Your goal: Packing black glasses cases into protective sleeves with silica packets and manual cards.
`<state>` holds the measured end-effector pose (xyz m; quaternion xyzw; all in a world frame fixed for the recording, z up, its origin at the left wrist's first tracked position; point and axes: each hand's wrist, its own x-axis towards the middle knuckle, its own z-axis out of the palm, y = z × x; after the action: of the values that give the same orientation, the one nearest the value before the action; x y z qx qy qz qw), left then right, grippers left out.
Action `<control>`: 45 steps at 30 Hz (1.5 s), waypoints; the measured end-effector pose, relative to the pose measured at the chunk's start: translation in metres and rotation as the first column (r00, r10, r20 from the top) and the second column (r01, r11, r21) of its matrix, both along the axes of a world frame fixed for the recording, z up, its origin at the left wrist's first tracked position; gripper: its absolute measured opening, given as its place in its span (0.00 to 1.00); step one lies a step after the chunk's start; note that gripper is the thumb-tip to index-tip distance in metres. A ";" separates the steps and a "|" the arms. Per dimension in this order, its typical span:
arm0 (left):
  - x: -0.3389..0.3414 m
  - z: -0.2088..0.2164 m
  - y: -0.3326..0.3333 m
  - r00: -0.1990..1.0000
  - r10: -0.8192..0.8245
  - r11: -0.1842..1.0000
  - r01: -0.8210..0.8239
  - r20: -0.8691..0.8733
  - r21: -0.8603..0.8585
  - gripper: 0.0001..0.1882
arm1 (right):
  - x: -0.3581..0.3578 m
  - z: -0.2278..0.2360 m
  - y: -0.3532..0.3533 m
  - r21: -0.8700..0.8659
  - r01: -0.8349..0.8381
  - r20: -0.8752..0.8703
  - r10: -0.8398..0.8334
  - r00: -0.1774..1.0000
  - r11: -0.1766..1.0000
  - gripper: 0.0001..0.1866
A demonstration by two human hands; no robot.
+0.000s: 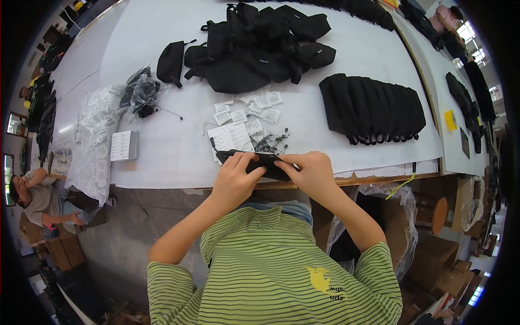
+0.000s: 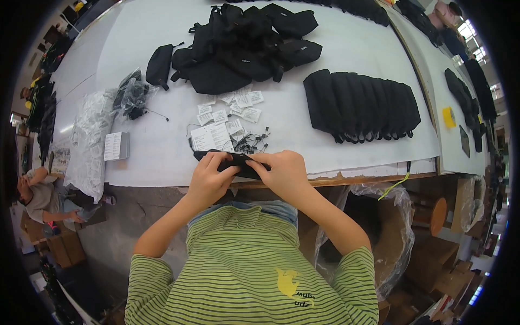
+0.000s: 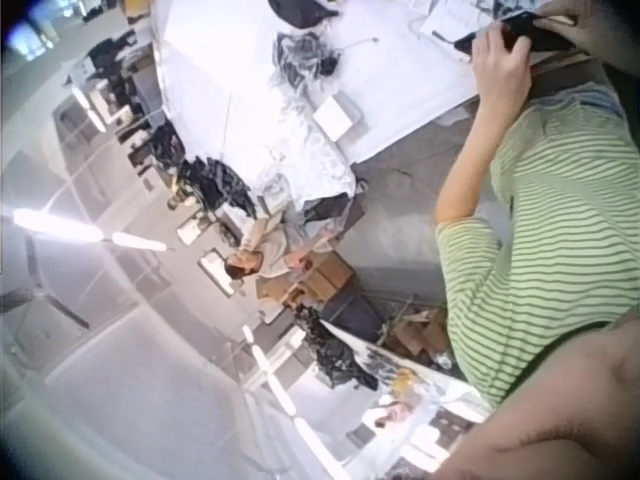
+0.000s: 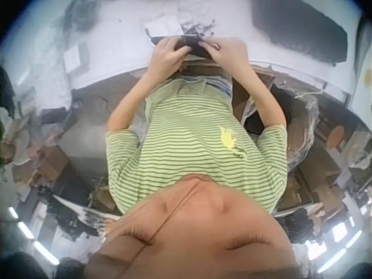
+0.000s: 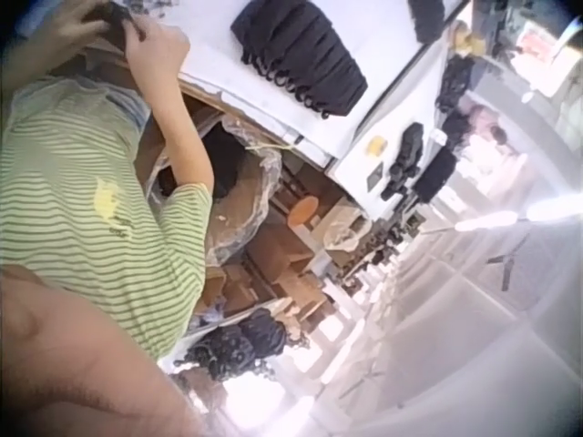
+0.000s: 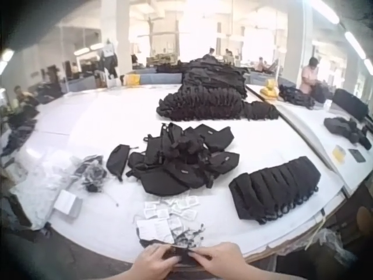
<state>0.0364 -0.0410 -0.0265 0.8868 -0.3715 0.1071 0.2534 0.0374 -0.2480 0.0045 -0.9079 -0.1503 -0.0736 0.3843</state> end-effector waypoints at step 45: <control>0.046 0.015 0.010 0.971 0.045 0.983 -0.085 -0.236 -0.163 0.07 | 0.007 -0.035 -0.006 -0.431 -0.243 0.114 0.320 0.941 0.869 0.11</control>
<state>0.0828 -0.0314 -0.0117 0.8798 -0.2994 0.0427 0.3667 0.0448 -0.2542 -0.0307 -0.9258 -0.3280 -0.0658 0.1763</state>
